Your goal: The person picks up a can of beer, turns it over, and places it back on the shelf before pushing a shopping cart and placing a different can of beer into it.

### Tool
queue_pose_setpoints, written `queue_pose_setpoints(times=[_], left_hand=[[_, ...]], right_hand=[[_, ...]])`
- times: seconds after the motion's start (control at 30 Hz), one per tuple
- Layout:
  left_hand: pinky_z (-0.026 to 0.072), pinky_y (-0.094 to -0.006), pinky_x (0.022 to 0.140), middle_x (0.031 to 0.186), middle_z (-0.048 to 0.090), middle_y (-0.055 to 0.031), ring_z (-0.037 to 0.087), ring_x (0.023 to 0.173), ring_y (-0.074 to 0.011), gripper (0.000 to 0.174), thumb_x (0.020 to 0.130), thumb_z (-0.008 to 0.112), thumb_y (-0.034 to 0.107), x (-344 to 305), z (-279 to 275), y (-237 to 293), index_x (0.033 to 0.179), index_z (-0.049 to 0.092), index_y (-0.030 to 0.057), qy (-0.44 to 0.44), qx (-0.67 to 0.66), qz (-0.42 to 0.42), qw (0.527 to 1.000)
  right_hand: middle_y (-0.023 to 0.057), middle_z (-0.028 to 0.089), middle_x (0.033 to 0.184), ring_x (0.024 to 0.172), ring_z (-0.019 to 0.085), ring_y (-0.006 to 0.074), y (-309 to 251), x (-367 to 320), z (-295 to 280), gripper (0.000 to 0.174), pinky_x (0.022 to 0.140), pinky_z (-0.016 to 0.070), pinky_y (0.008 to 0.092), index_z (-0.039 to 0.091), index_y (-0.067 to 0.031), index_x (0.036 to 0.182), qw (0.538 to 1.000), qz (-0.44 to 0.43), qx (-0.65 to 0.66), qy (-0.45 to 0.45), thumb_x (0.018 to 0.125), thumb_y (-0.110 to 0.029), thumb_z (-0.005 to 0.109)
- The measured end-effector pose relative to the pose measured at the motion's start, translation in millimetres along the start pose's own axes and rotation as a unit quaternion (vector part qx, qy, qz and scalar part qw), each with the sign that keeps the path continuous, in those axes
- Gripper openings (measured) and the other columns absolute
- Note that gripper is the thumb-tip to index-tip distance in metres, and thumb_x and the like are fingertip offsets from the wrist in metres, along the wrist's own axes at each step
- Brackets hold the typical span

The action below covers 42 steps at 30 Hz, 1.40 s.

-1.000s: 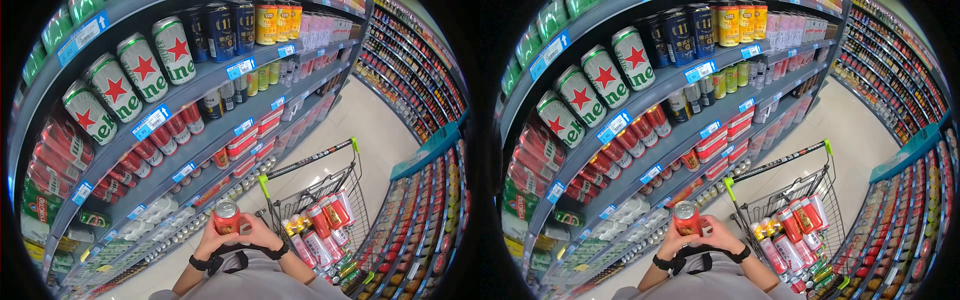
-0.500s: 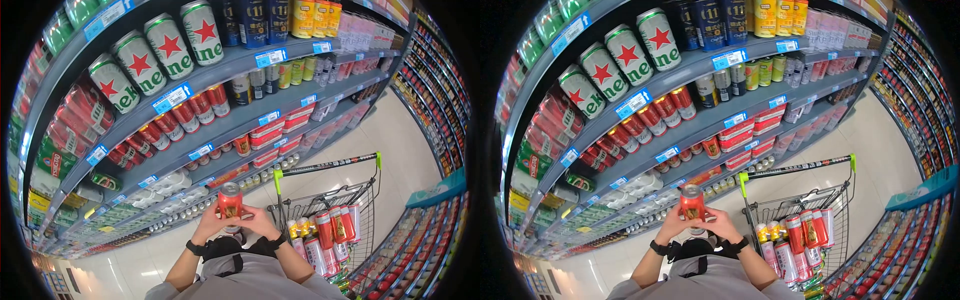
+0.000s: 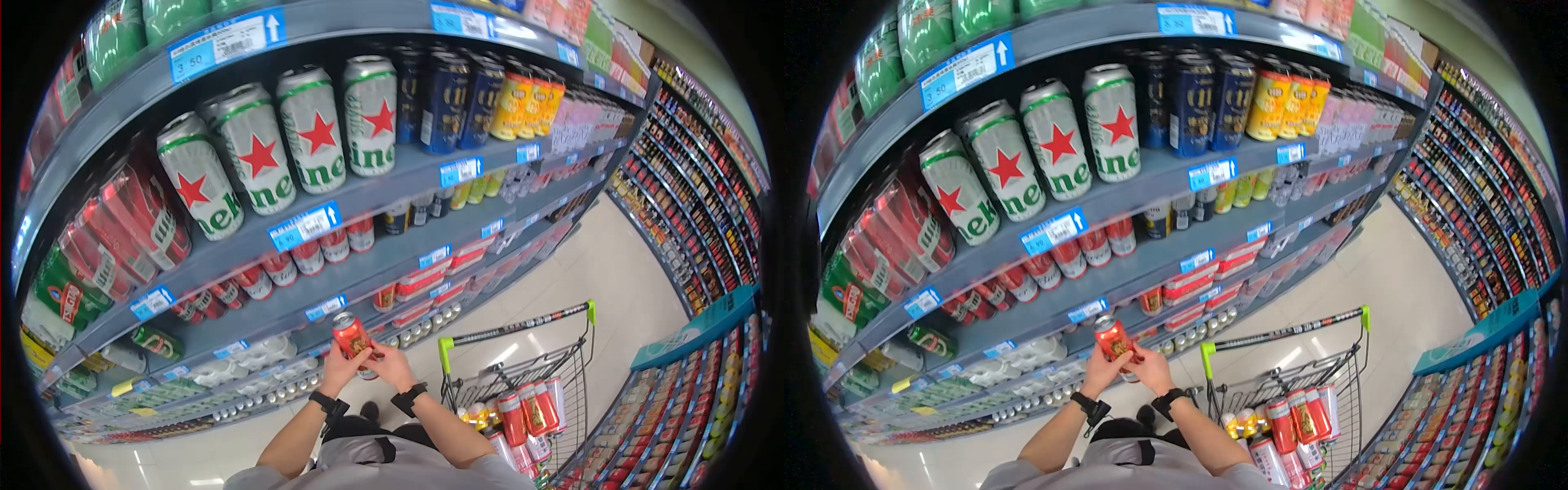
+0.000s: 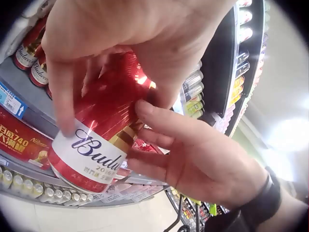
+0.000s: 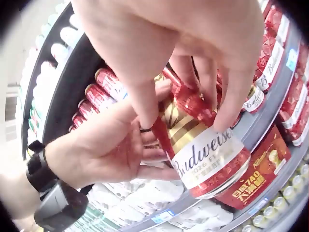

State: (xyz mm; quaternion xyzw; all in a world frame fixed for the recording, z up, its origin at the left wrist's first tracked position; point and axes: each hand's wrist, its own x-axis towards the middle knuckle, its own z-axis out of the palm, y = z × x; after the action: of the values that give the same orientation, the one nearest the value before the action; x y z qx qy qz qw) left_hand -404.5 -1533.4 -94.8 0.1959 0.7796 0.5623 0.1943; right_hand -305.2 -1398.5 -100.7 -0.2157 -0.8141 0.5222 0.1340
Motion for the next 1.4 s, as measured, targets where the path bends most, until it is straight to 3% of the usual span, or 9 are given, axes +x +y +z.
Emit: queue_pose_setpoints(times=[0.3, 0.47, 0.63, 0.8, 0.87, 1.03, 1.13, 1.2, 1.4], left_hand=[[0.0564, -0.041, 0.084, 0.099, 0.074, -0.0173, 0.073, 0.095, -0.034, 0.073, 0.069, 0.085, 0.056, 80.5, -13.4, -15.8, 0.116, 0.066, 0.0037, 0.004, 0.121, -0.053, 0.991], [0.0555, -0.0399, 0.082, 0.097, 0.074, -0.0149, 0.072, 0.091, -0.0296, 0.06, 0.072, 0.085, 0.049, 106.1, -2.9, -12.5, 0.108, 0.07, 0.0037, 0.022, 0.066, 0.038, 0.997], [0.0532, -0.0371, 0.08, 0.094, 0.073, -0.0093, 0.068, 0.084, -0.024, 0.045, 0.08, 0.082, 0.04, 133.1, 14.9, -45.2, 0.104, 0.071, 0.0045, -0.075, 0.031, -0.01, 0.997], [0.0484, -0.0368, 0.093, 0.11, 0.071, -0.0072, 0.065, 0.104, -0.0235, 0.031, 0.09, 0.072, 0.027, 148.4, 32.7, -107.7, 0.118, 0.072, 0.0126, -0.138, -0.12, -0.073, 0.98], [0.0463, -0.0382, 0.098, 0.119, 0.069, -0.0065, 0.063, 0.111, -0.0255, 0.029, 0.094, 0.067, 0.022, 155.0, 35.9, -136.9, 0.123, 0.072, 0.0202, -0.067, 0.299, 0.255, 0.917], [0.0487, -0.0388, 0.095, 0.115, 0.07, -0.009, 0.065, 0.108, -0.0272, 0.028, 0.088, 0.076, 0.021, 148.5, 39.0, -105.4, 0.116, 0.074, 0.02, -0.075, 0.087, 0.097, 0.989], [0.0513, -0.0379, 0.088, 0.106, 0.073, -0.0108, 0.068, 0.099, -0.0244, 0.031, 0.084, 0.081, 0.023, 150.1, 43.3, -103.9, 0.11, 0.073, 0.0064, -0.015, 0.242, 0.326, 0.914], [0.0529, -0.036, 0.083, 0.101, 0.074, -0.0118, 0.07, 0.092, -0.0219, 0.035, 0.083, 0.082, 0.023, 151.8, 53.9, -78.0, 0.105, 0.071, -0.0026, -0.002, -0.063, 0.039, 0.997], [0.0534, -0.0371, 0.085, 0.111, 0.07, -0.0148, 0.068, 0.1, -0.0239, 0.041, 0.083, 0.083, 0.018, 152.2, 61.4, -77.2, 0.112, 0.066, -0.0053, 0.009, -0.021, 0.06, 0.998]], right_hand=[[0.022, 0.069, 0.106, 0.095, 0.067, 0.039, 40.5, 83.8, 29.8, 0.057, 0.079, 0.0555, 0.0432, 0.063, -0.011, 0.13, 0.997, -0.012, -0.077, -0.027, 0.083, -0.04, 0.077], [0.0132, 0.066, 0.115, 0.104, 0.066, 0.022, 66.6, 112.3, 40.5, 0.064, 0.088, 0.0566, 0.0347, 0.049, -0.009, 0.142, 0.994, 0.017, 0.089, -0.057, 0.084, -0.013, 0.076], [0.0122, 0.06, 0.126, 0.112, 0.062, 0.0211, 54.2, 129.4, 36.8, 0.057, 0.089, 0.0568, 0.0359, 0.049, -0.0063, 0.133, 0.992, 0.043, 0.097, -0.07, 0.082, -0.007, 0.074], [0.0135, 0.061, 0.126, 0.116, 0.061, 0.0236, 57.5, 138.7, 43.2, 0.079, 0.095, 0.0531, 0.0366, 0.036, -0.0057, 0.143, 0.974, 0.089, 0.193, -0.082, 0.074, -0.006, 0.075], [0.0132, 0.061, 0.127, 0.117, 0.06, 0.023, 60.7, 137.4, 48.7, 0.082, 0.097, 0.0515, 0.0371, 0.034, -0.0056, 0.144, 0.972, 0.08, 0.213, -0.063, 0.073, -0.005, 0.075], [0.015, 0.06, 0.13, 0.121, 0.058, 0.0252, 73.1, 139.7, 51.8, 0.089, 0.103, 0.0469, 0.0386, 0.028, -0.003, 0.147, 0.975, 0.028, 0.206, -0.081, 0.071, -0.002, 0.075], [0.0179, 0.058, 0.13, 0.119, 0.059, 0.0312, 60.4, 130.7, 44.2, 0.098, 0.1, 0.0498, 0.0411, 0.018, -0.0045, 0.154, 0.989, -0.017, 0.142, -0.023, 0.074, -0.006, 0.073], [0.0216, 0.06, 0.126, 0.117, 0.06, 0.0349, 57.0, 123.6, 34.3, 0.101, 0.1, 0.0496, 0.0408, 0.013, -0.001, 0.155, 0.998, 0.028, 0.045, -0.03, 0.074, -0.01, 0.074], [0.032, 0.053, 0.139, 0.124, 0.059, 0.0381, 44.7, 89.5, 0.6, 0.086, 0.104, 0.0483, 0.04, 0.026, 0.008, 0.152, 0.986, 0.14, -0.053, -0.067, 0.081, -0.018, 0.066]])
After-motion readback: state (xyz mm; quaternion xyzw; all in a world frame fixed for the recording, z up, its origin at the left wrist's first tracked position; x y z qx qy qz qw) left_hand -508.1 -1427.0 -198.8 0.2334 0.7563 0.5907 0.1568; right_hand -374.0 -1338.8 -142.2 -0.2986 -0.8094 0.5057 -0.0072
